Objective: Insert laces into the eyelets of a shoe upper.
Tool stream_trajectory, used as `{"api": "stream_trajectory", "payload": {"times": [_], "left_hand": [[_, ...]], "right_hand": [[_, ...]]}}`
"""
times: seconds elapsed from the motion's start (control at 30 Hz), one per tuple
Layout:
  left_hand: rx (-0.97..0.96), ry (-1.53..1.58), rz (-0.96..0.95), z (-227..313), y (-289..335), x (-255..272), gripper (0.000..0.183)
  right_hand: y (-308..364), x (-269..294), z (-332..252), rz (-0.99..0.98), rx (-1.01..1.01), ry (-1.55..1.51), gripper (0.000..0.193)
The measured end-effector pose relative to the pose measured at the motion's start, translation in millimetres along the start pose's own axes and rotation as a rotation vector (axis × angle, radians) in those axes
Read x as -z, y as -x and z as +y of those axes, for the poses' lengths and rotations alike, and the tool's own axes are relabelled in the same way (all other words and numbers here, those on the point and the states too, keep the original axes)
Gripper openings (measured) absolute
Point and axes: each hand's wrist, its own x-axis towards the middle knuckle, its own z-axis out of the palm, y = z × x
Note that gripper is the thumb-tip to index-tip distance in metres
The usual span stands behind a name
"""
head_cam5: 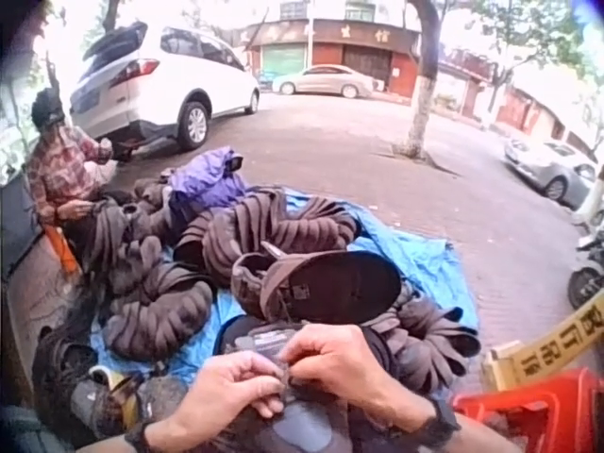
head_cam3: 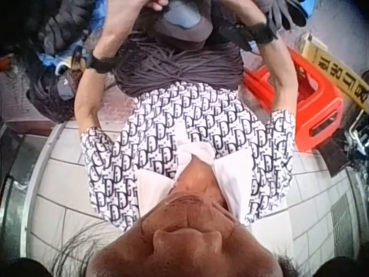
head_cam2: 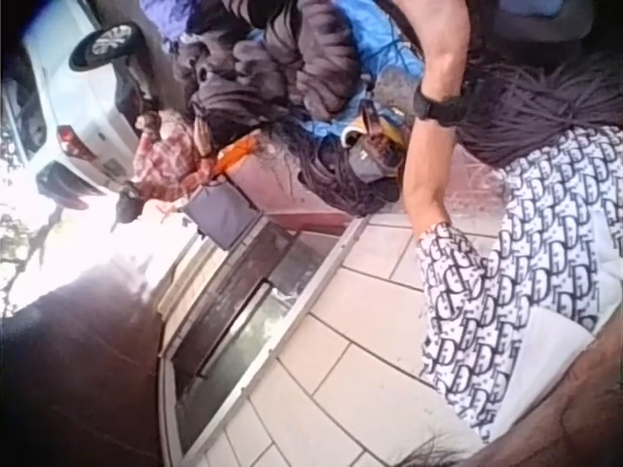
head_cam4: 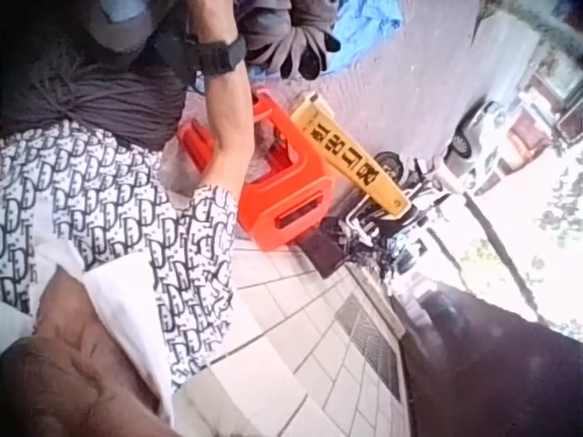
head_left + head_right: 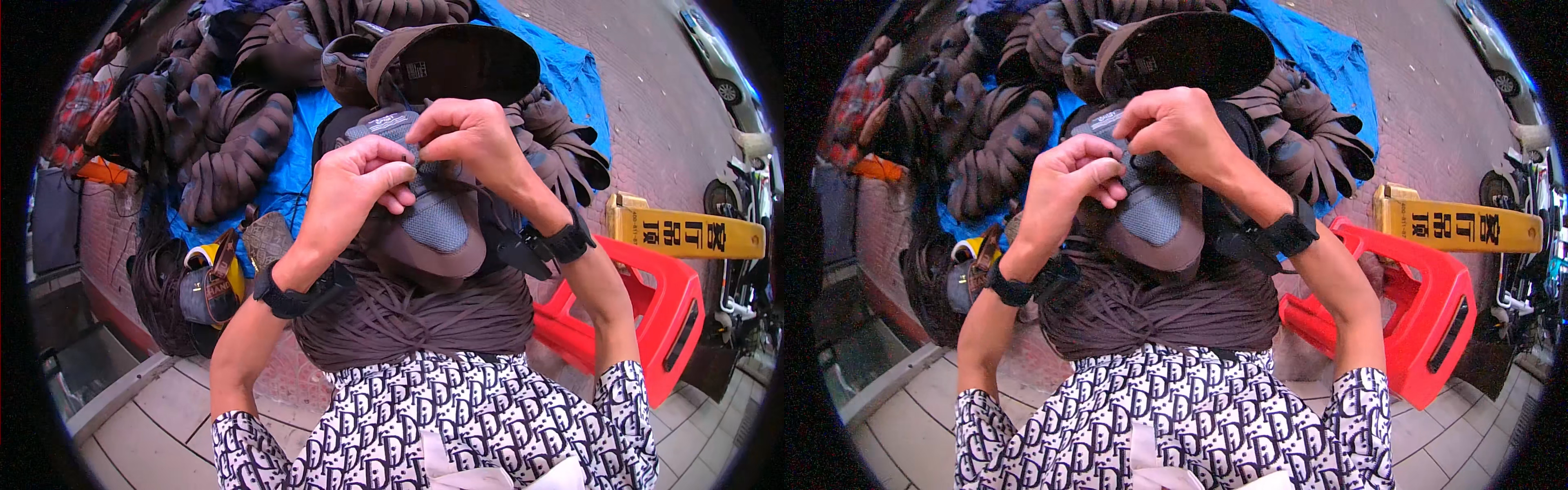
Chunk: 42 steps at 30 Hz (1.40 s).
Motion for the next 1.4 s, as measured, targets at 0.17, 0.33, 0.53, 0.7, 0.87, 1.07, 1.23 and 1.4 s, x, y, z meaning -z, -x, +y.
{"api": "stream_trajectory", "payload": {"times": [0.17,0.33,0.53,0.7,0.87,1.07,1.23,1.4], "left_hand": [[-0.026,-0.020,0.080,-3.0,1.0,-3.3,0.010],[-0.110,-0.126,0.137,-2.7,2.7,-8.2,0.009],[-0.096,-0.063,0.124,-2.1,1.7,-6.1,0.008],[-0.113,-0.063,0.079,-3.9,3.0,-5.4,0.007],[-0.105,-0.100,0.113,0.7,4.1,-6.0,0.008],[-0.371,-0.466,0.180,6.0,4.1,-7.1,0.008],[-0.717,-0.817,0.067,28.9,-8.4,-3.1,0.011],[-0.560,-0.711,-0.015,27.4,-9.8,-2.7,0.009]], "right_hand": [[7.1,-8.1,-2.3,0.036,-0.130,-0.168,0.013],[8.1,-7.6,-1.0,0.054,0.022,-0.077,0.012],[11.6,-14.2,-5.8,0.088,-0.106,-0.218,0.020],[16.8,-19.0,-5.0,0.114,-0.123,-0.285,0.030],[15.6,-16.1,1.6,0.147,0.038,-0.044,0.033],[2.5,-9.6,-0.6,-0.133,-0.200,-0.106,0.028],[-6.0,-3.1,13.2,-0.338,-0.189,-0.432,0.020],[-10.7,2.0,16.3,-0.458,-0.222,-0.552,0.009]]}}
